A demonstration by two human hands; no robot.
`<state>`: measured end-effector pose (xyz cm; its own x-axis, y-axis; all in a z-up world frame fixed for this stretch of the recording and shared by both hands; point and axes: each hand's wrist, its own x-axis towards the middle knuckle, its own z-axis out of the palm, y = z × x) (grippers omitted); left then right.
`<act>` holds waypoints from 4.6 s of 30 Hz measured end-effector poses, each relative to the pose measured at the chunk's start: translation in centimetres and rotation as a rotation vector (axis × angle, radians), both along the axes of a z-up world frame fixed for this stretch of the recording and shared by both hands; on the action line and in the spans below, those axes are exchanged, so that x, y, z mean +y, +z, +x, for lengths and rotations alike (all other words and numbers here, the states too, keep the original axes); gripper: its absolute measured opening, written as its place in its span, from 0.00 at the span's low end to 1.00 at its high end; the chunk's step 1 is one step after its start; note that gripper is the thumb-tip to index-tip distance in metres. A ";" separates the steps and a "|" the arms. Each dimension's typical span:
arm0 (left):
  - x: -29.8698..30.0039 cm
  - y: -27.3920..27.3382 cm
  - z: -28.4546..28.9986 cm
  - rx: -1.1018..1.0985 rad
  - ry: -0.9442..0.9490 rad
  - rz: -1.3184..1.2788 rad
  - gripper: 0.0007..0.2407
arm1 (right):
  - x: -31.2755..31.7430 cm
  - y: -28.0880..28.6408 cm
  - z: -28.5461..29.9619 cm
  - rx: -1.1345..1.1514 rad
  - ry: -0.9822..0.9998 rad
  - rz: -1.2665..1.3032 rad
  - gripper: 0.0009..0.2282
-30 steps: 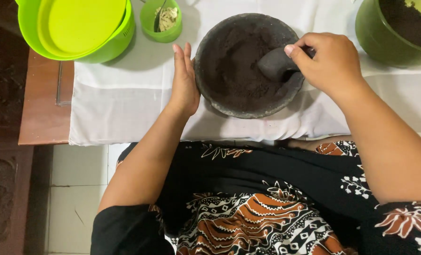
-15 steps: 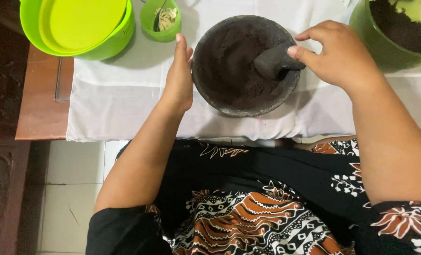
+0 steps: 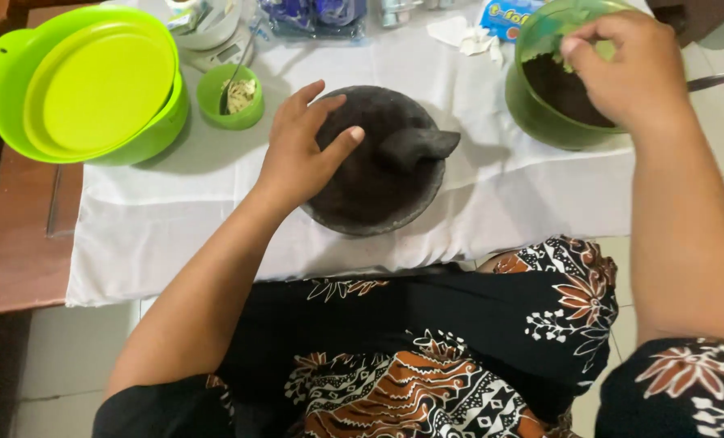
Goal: Grinding ingredients in a mortar and pestle and transferring the powder to a bowl using a spoon
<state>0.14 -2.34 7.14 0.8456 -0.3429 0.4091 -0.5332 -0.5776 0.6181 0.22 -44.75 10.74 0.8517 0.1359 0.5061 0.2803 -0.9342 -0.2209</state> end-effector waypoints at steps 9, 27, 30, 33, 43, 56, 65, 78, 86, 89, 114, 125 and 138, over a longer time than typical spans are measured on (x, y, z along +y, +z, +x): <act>-9.1 1.9 4.1 0.007 -0.241 0.344 0.25 | -9.1 -4.3 3.7 0.387 -0.400 -0.750 0.30; -21.7 -0.7 8.7 0.242 -0.203 0.211 0.29 | -6.7 0.3 -1.9 0.400 -0.426 -1.045 0.08; -25.6 -3.5 11.7 0.512 -0.121 0.082 0.34 | -7.3 -0.1 -2.7 0.395 -0.425 -0.970 0.09; -26.6 -1.2 11.3 0.822 -0.119 -0.060 0.25 | -9.6 -1.4 -3.6 0.178 -0.493 -1.049 0.04; -28.7 -2.9 12.6 1.086 -0.074 -0.298 0.18 | -8.8 -2.4 -6.2 0.153 -0.482 -0.647 0.12; -19.7 -1.0 14.6 0.955 -0.206 -0.041 0.21 | -0.8 0.8 -8.8 0.088 -0.216 -0.148 0.09; -18.6 -2.8 14.5 0.883 -0.247 0.123 0.16 | 3.0 -1.5 -10.6 0.074 -0.386 -0.171 0.10; -11.7 -0.1 5.7 0.107 -0.392 0.781 0.19 | 3.5 -2.9 -10.7 -0.005 -0.242 0.229 0.08; -10.7 -0.3 5.0 -0.013 -0.405 0.683 0.13 | 3.6 -3.6 -10.4 -0.023 -0.221 0.237 0.08; -9.7 0.0 4.4 -0.080 -0.385 0.629 0.14 | 3.4 -3.9 -10.4 -0.035 -0.203 0.262 0.07; 1.4 0.2 1.7 0.791 -0.039 -1.068 0.10 | 7.7 -0.4 -8.6 0.442 0.030 0.668 0.09; 2.1 -2.4 2.4 0.800 -0.024 -1.090 0.11 | 15.3 0.1 -3.5 0.318 0.288 0.360 0.06; 1.5 -2.3 2.7 0.822 0.033 -1.122 0.15 | 15.0 0.5 -5.2 0.308 0.233 0.267 0.07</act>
